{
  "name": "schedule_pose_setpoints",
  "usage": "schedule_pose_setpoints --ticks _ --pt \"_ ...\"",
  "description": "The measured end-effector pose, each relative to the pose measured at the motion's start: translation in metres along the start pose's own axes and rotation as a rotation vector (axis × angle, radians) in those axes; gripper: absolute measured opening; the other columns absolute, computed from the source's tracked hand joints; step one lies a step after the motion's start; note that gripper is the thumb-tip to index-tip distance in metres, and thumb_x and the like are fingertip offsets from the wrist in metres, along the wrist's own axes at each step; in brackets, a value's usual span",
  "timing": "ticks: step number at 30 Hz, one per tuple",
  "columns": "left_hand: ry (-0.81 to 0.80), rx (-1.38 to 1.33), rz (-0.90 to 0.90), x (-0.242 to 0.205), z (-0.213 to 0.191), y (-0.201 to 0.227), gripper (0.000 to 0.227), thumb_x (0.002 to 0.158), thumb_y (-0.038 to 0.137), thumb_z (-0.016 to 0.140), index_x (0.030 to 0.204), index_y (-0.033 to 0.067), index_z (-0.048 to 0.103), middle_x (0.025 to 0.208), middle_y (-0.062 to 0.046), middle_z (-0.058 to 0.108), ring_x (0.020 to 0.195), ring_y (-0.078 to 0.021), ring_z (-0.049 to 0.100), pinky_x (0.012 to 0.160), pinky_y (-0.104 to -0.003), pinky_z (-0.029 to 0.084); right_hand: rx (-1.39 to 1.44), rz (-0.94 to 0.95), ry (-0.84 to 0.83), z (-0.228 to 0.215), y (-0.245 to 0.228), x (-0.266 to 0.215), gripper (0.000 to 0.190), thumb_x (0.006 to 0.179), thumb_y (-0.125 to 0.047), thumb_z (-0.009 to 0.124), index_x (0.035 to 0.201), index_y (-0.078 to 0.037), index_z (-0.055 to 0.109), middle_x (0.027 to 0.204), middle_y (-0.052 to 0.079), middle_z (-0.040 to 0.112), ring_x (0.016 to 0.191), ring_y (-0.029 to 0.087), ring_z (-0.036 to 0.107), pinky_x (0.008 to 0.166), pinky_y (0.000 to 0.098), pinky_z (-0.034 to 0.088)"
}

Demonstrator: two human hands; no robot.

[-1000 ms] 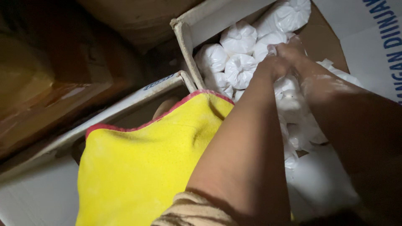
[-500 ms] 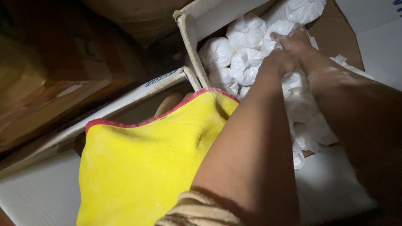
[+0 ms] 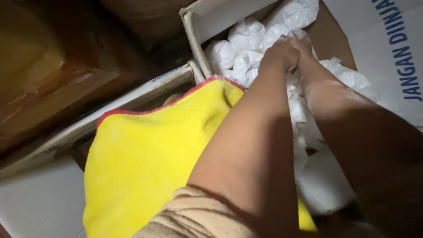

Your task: The person repeatedly picks up small white wrapped items from a cardboard box and places them into a larger open box. The hands move items one at a time, arranging them inside the receiving box. No tools are used, and no faces are visible.

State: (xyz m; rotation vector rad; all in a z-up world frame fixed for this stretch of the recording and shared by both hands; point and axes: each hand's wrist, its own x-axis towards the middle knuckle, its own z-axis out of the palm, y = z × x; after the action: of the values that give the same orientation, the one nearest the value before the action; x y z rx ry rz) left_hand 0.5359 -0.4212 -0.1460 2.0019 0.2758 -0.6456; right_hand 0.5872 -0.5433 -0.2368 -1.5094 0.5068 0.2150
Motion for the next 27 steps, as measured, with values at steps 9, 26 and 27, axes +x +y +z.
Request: schedule_pose_setpoints --ticks 9,26,27 --pt "0.023 -0.068 -0.086 -0.075 -0.046 0.048 0.053 0.088 0.04 0.061 0.134 0.0141 0.061 0.14 -0.011 0.063 0.13 -0.0305 0.06 0.104 -0.043 0.051 0.182 0.046 0.015 -0.001 -0.043 -0.03 0.028 0.095 -0.02 0.059 0.12 -0.008 0.064 0.108 0.008 0.068 0.092 0.022 0.067 0.078 0.0392 0.056" --pt "0.222 -0.137 0.215 -0.155 -0.099 0.098 0.048 0.089 0.022 0.055 0.135 0.011 0.059 0.141 -0.015 0.062 0.133 -0.035 0.057 0.107 -0.048 0.047 0.424 -0.054 0.049 0.029 -0.154 -0.144 0.023 0.099 -0.018 0.048 0.11 -0.002 0.059 0.106 0.015 0.071 0.095 0.029 0.073 0.085 0.0398 0.06" --pt "0.231 -0.146 0.23 -0.161 -0.103 0.099 0.049 0.088 0.021 0.056 0.136 0.0111 0.058 0.14 -0.016 0.061 0.131 -0.0366 0.057 0.107 -0.048 0.047 0.439 -0.077 0.01 0.032 -0.16 -0.15 0.024 0.099 -0.019 0.048 0.109 -0.001 0.06 0.106 0.015 0.071 0.094 0.029 0.073 0.084 0.039 0.06"
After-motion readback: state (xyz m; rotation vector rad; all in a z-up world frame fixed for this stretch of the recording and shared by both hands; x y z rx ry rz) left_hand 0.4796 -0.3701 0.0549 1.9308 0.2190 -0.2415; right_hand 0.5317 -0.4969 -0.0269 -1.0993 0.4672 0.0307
